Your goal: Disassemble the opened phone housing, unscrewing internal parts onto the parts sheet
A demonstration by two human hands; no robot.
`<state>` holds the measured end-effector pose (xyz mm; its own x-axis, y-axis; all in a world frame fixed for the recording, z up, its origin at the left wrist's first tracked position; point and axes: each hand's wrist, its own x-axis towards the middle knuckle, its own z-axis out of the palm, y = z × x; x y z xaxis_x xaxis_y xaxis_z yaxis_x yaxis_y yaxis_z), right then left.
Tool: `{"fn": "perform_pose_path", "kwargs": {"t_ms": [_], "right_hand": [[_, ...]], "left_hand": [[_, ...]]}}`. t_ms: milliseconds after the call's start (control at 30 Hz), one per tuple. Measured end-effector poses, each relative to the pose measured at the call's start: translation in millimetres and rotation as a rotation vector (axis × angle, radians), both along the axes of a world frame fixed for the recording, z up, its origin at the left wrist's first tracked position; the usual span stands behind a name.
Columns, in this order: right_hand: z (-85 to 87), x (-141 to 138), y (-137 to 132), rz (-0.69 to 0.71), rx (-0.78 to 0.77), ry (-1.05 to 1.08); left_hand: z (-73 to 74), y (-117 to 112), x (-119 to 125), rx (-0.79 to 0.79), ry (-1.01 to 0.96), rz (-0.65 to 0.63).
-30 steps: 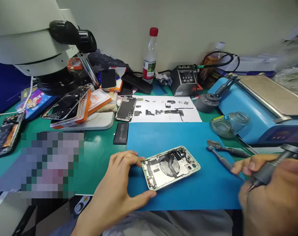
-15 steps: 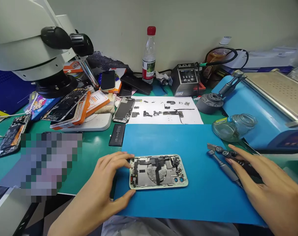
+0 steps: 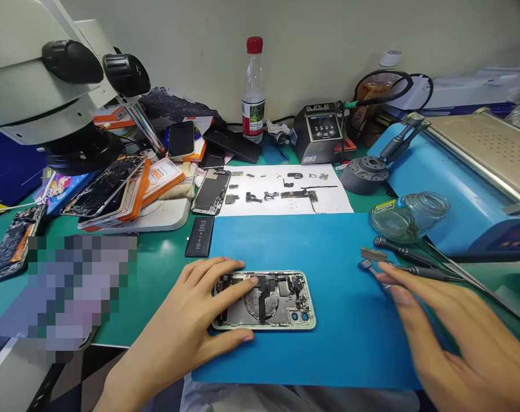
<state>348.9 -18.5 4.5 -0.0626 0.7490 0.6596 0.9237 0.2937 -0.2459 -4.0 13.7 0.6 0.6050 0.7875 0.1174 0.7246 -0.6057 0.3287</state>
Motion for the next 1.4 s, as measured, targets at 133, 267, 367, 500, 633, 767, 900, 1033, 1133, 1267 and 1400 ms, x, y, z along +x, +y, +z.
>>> {"fn": "perform_pose_path", "kwargs": {"t_ms": [133,267,367,500,633,767,900,1033,1133,1267,1400], "right_hand": [[-5.3,-23.9,12.2,0.022,-0.087,0.012],[-18.3,-21.6,23.2,0.094,-0.153,-0.104],[-21.2,-18.2,22.6,0.157,-0.125,-0.197],[-19.1,-18.5,20.4,0.180,-0.087,-0.258],[-17.9,-19.2,21.2,0.187,-0.074,-0.258],[-18.1,-19.1,20.2,0.185,-0.088,-0.239],[-18.0,-19.5,19.6,0.176,-0.053,-0.239],[-17.8,-19.4,20.6,0.181,-0.008,-0.257],[-18.6,-18.1,20.9,0.177,0.002,-0.253],[-21.1,-15.8,20.5,0.188,0.008,-0.221],[-23.3,-14.6,20.5,0.186,0.017,-0.214]], "left_hand": [[0.6,-0.4,-2.3,-0.002,-0.028,0.003],[1.2,-1.2,-1.7,-0.038,-0.051,0.016],[2.6,-2.8,-1.6,-0.074,-0.047,0.067],[7.2,-5.9,-0.1,-0.120,-0.045,0.097],[10.3,-4.9,9.1,-0.106,-0.039,0.037],[8.2,1.6,20.6,-0.081,-0.026,-0.004],[10.7,6.3,26.3,-0.035,0.032,-0.062],[17.5,6.3,28.7,-0.020,0.072,-0.074],[19.6,3.5,31.1,-0.029,0.079,-0.069],[17.4,-0.9,33.9,-0.002,0.056,0.000],[16.5,1.9,32.6,-0.037,-0.007,0.045]]}}
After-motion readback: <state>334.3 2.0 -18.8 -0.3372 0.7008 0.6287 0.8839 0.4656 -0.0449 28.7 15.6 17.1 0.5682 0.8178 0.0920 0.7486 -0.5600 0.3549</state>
